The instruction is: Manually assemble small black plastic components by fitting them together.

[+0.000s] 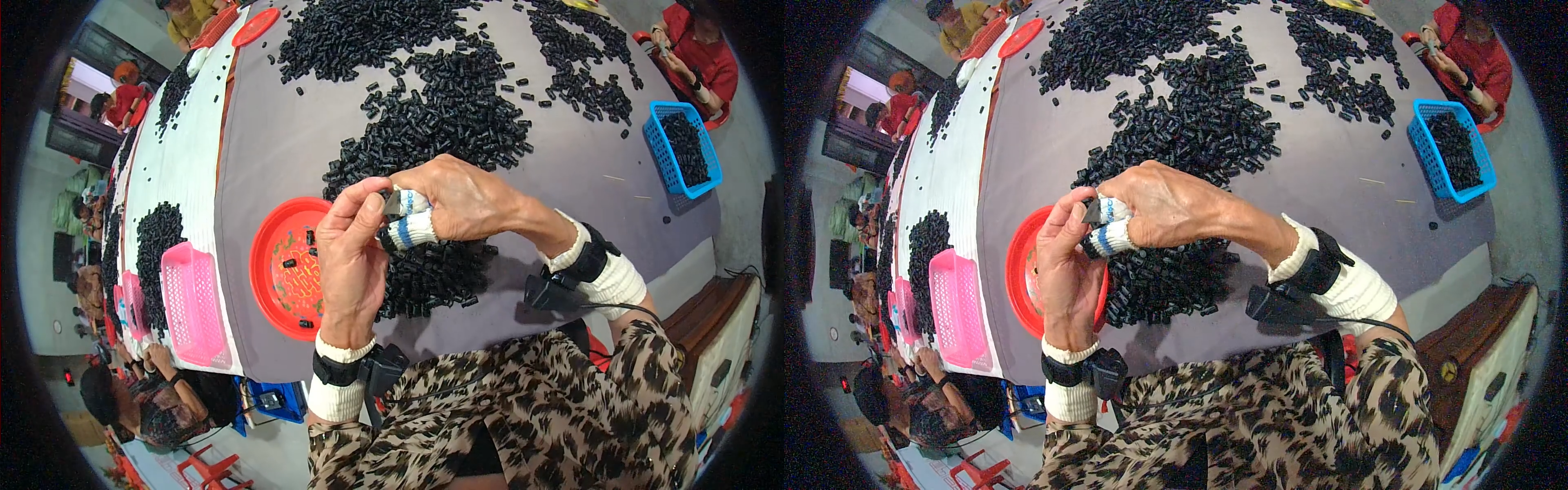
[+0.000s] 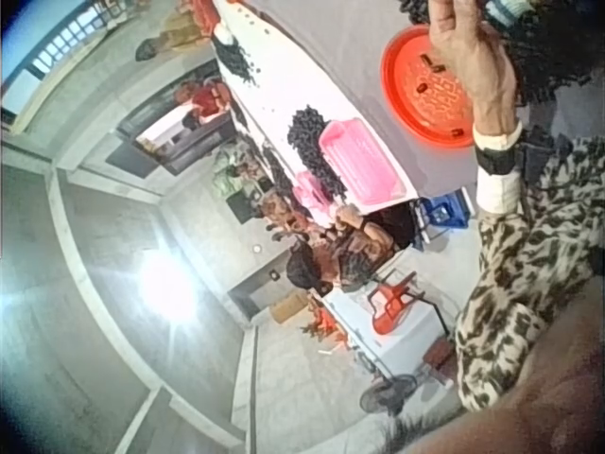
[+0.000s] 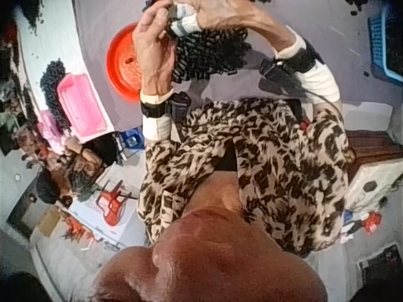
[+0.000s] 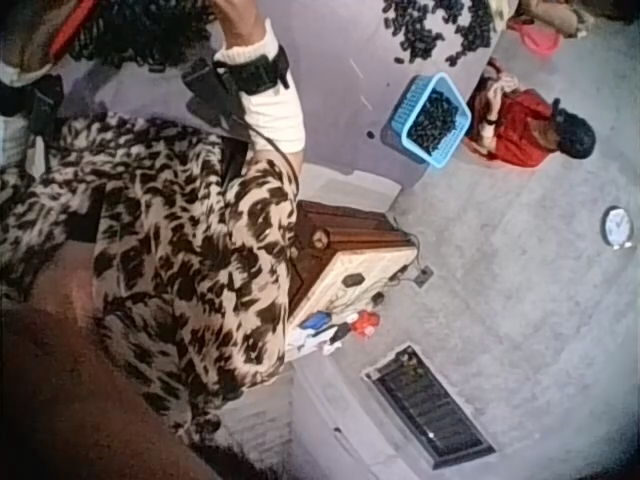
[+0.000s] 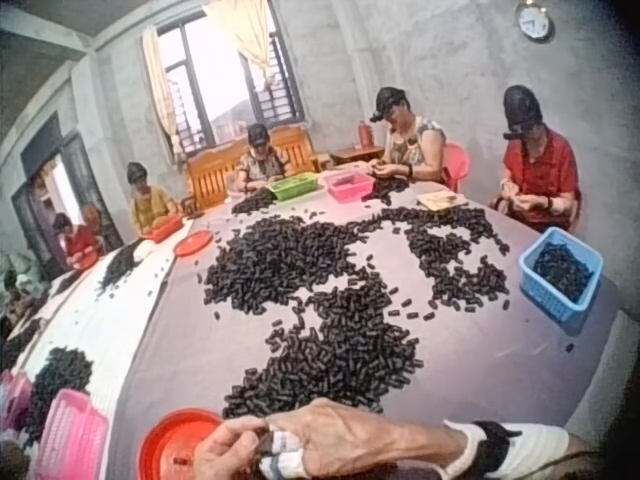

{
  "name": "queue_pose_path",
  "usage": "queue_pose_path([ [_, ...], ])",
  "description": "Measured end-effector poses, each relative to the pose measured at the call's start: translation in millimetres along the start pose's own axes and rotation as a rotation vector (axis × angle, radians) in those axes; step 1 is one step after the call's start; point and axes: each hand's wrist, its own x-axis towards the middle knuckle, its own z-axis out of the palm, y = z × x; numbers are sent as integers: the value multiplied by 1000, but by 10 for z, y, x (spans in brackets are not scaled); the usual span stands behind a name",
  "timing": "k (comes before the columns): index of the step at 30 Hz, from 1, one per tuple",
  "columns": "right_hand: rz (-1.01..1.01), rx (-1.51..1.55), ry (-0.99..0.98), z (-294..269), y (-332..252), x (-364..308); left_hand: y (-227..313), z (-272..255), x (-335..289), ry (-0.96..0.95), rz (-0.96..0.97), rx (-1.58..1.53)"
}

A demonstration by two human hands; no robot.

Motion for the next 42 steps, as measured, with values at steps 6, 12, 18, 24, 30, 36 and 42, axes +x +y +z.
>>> queue_pose_path([
  [6,18,42,74,-14,-99,-27,19,-5,-7,-10,-44,-87],
  [12,5,55,132,7,-91,-38,17,36,2,-16,9,31],
  [18,10,79,162,52,-73,-30,37,87,14,47,-22,20],
  [24,16,14,117,1,-106,-22,-2,4,-13,7,-20,-87],
  [30,33,14,44,-16,-122,-17,9,8,-25,-30,-28,-103],
  [36,45,11,9,-16,-117,9,-2,-18,-23,-26,-21,-87],
  [42,60,15,-23,-26,-132,21,9,-42,-15,-14,-6,-52],
])
